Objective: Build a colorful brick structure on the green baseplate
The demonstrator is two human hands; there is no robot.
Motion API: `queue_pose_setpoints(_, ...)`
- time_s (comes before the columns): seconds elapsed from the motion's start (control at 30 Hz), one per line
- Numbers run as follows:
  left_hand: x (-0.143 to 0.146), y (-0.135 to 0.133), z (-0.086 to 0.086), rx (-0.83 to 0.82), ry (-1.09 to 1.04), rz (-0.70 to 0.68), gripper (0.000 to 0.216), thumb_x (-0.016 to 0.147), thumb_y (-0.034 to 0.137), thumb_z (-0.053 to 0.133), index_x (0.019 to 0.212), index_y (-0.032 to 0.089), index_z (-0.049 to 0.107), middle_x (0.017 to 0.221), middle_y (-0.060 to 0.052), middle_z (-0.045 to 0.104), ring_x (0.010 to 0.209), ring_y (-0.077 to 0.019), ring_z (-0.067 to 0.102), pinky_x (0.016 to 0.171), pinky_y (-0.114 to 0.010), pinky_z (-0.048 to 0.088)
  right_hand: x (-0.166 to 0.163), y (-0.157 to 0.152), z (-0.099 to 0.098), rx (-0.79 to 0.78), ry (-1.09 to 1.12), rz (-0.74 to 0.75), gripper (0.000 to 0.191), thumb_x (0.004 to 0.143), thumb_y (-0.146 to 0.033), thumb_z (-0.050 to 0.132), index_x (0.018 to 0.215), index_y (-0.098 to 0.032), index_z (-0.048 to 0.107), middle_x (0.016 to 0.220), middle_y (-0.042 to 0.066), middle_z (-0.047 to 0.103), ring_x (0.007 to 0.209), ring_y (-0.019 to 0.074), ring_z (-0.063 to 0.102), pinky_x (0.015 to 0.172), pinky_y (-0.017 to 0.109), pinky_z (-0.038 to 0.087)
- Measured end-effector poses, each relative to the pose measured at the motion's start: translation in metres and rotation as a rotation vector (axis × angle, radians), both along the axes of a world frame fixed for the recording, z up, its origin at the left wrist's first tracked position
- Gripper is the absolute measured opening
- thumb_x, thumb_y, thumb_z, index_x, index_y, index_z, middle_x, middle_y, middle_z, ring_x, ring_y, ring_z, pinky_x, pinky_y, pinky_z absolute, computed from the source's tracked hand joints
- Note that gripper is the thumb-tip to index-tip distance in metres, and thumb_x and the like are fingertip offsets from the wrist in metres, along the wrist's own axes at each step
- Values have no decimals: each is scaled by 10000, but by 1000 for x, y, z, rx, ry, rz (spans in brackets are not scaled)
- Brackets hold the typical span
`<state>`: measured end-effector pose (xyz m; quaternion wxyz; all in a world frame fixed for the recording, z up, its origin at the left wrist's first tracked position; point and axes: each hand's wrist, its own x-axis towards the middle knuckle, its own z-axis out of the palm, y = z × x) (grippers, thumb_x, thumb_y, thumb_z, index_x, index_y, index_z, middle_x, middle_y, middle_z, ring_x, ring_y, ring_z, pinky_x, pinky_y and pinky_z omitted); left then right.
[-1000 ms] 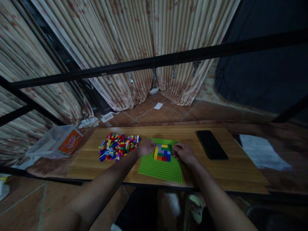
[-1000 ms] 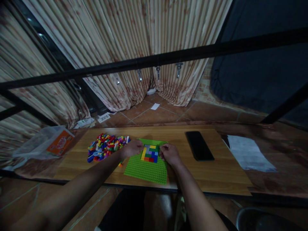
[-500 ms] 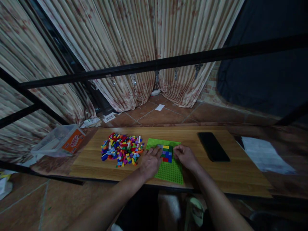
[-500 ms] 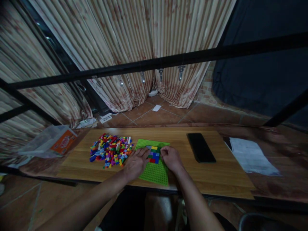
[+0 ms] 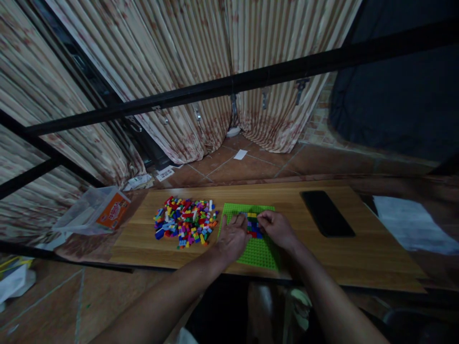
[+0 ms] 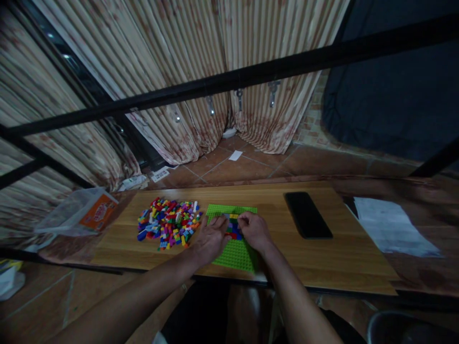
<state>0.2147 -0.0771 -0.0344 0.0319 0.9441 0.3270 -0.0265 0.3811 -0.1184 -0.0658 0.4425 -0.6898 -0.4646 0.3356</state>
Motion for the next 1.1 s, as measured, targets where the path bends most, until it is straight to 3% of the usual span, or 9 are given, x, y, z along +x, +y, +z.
queue_pose_setpoints(0.3, -2, 2, 3, -39, -53, 25, 441, 920, 350, 451, 1314, 154, 474, 1412, -111, 455, 1261, -281, 437, 1111, -592, 261, 0, -8, -8, 57, -2, -78, 219, 785, -389, 519, 759, -195, 618, 624, 4, 654, 565, 159, 614, 587, 273, 477)
queue_pose_setpoints(0.57, -12, -10, -37, -54, -268, 84, 487, 948, 344, 388, 1404, 175, 387, 1478, -78, 395, 1338, -238, 377, 1131, -470, 330, 2, -23, -24, 146, 3, -184, 486, 753, -662, 506, 823, -191, 604, 702, 56, 671, 613, 204, 632, 588, 319, 516)
queue_pose_setpoints(0.73, -24, -23, -52, -83, -406, 100, 471, 937, 355, 410, 1377, 188, 433, 1468, -59, 412, 1346, -229, 372, 1153, -432, 325, 7, -25, -38, 125, 3, -227, 517, 722, -674, 549, 858, -183, 641, 771, 82, 715, 677, 230, 668, 621, 321, 523)
queue_pose_setpoints(0.97, -60, -37, -44, -108, -472, 32, 433, 930, 335, 429, 1347, 219, 454, 1443, -49, 439, 1342, -223, 371, 1147, -433, 330, 13, -27, -47, 72, -130, -258, 474, 758, -637, 516, 900, -210, 664, 803, 90, 736, 722, 268, 685, 670, 355, 518)
queue_pose_setpoints(1.1, -98, -44, -35, -116, -547, 74, 287, 919, 256, 426, 1158, 222, 583, 1295, -47, 562, 1222, -204, 486, 1094, -397, 393, 15, -27, -51, 70, -128, -279, 486, 730, -635, 540, 907, -203, 674, 838, 96, 743, 730, 266, 689, 677, 352, 529)
